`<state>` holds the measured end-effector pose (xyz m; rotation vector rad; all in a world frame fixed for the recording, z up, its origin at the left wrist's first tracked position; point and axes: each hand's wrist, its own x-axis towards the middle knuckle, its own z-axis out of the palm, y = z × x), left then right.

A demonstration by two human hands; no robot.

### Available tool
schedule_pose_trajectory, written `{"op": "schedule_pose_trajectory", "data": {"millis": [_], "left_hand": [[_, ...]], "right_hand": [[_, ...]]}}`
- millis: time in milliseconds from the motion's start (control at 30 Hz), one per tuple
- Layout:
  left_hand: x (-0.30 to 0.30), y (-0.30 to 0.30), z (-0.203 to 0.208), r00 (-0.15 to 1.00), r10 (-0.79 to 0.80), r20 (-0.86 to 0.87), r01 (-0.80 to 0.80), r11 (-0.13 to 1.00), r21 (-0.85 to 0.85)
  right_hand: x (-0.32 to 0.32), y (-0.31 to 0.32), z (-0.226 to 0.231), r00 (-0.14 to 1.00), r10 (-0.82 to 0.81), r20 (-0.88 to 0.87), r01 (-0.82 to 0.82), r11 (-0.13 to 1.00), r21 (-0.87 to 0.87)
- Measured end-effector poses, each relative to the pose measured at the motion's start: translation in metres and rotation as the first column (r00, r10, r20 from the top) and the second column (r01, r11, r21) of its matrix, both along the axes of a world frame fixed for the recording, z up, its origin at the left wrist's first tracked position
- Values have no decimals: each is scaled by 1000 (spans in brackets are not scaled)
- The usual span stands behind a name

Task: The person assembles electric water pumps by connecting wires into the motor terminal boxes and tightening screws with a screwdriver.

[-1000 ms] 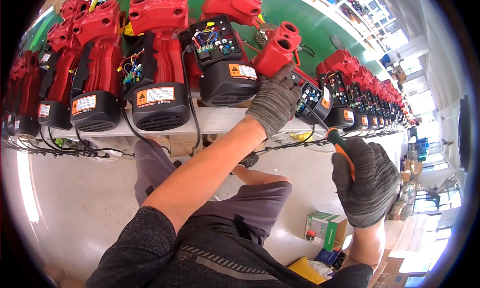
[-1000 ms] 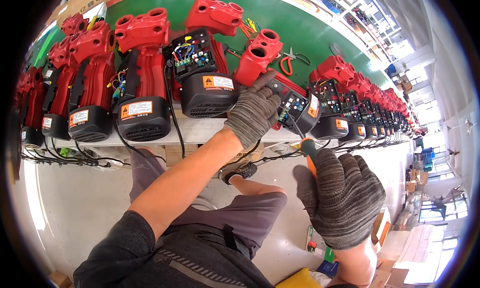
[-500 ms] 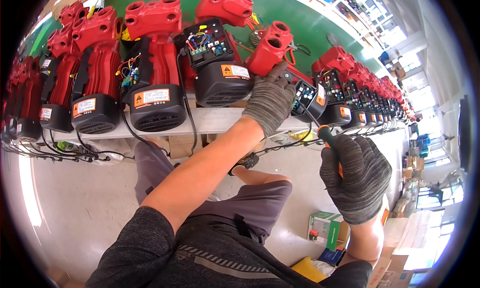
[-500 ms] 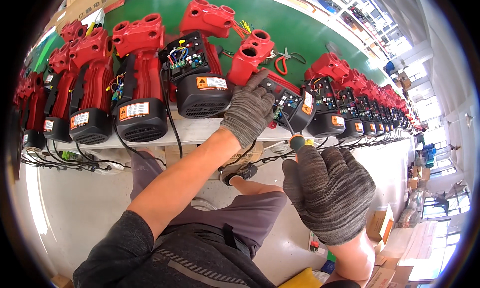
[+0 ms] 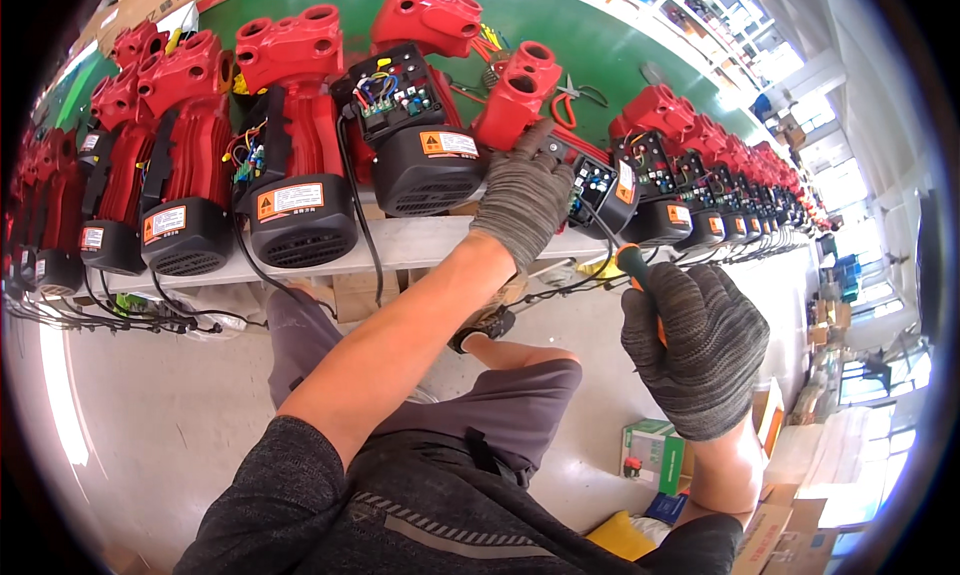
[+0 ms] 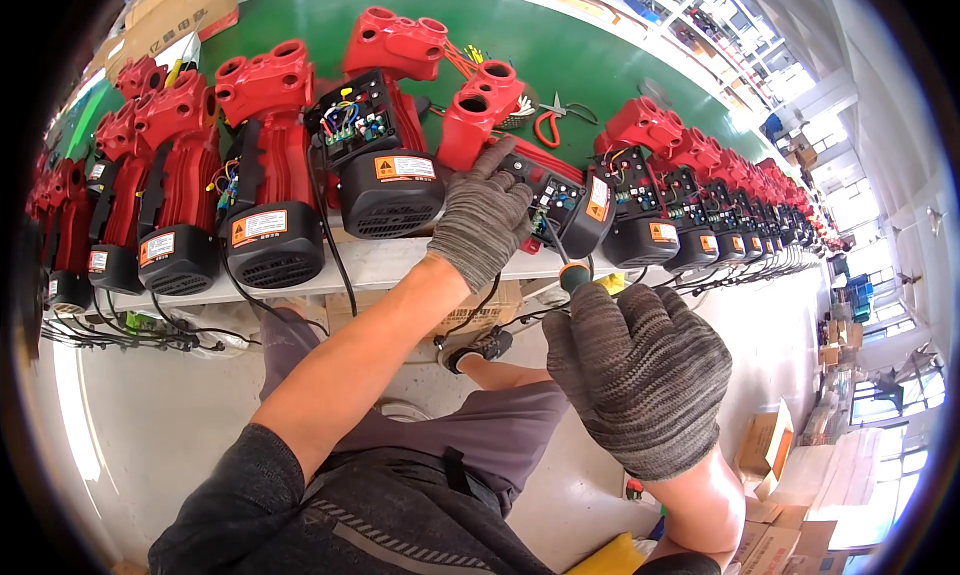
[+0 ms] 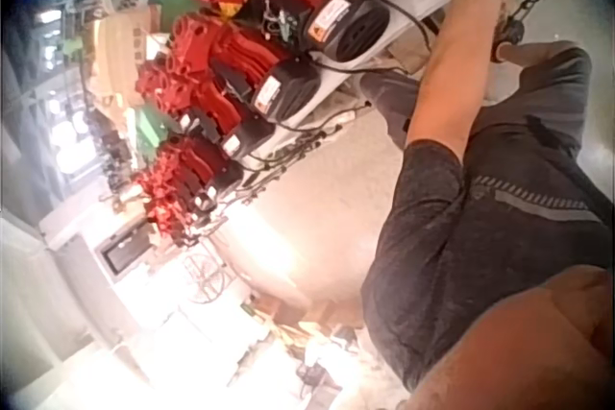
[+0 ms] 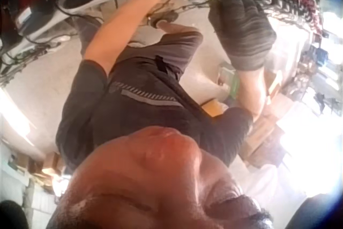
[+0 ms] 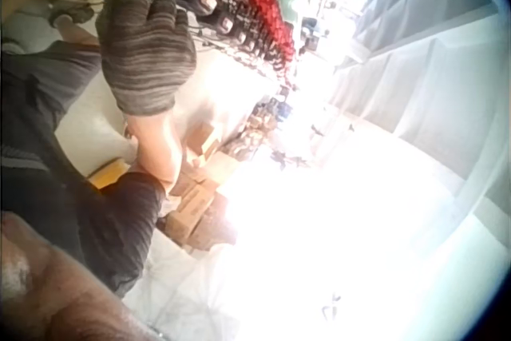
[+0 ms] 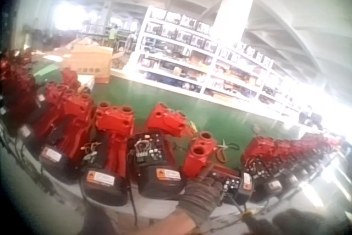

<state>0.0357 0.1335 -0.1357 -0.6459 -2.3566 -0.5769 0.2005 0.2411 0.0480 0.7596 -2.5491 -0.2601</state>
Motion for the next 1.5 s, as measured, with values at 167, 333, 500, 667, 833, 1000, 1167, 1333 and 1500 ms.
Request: {"op": "schedule_pose_trajectory", "data": {"millis": [167,333,500,667,833,1000,1167,1333,1500], "left_hand": [[-2,6,-5,999,-31,-15,31,1000,6],[-2,1,-4,999,-19,28,20,1000,-4],[-1,0,-1,999,-23,43,24,1000,-6],[0,0,-1,1000,-5,10,5,1000,9],[-4,-1,-2,999,-25,-29,24,1000,-7],[-6,-1,-5,998,-46,-39,47,999,24],[-13,4,-9,1000,-10,-15,9,999,-32],[-1,5,-1,997,-33,64,30,998,58],[-6,4,0,996,12,89,-6,998,-69]], "right_hand": [[0,7,-6,1000,13,-8,-13,1000,-8],[1,3,-3,1000,20,11,-20,1000,10],[0,4,-3,1000,12,-4,-12,1000,-5],[1,3,-4,1000,11,-4,-11,1000,-8],[0,5,-5,1000,13,1,-13,1000,-8],[-1,5,-4,999,29,-31,-30,999,-35],[0,-5,2,999,26,19,-24,995,-100],[2,-8,2,997,20,74,-13,996,-88],[2,-14,6,999,-18,51,20,999,-37]]}}
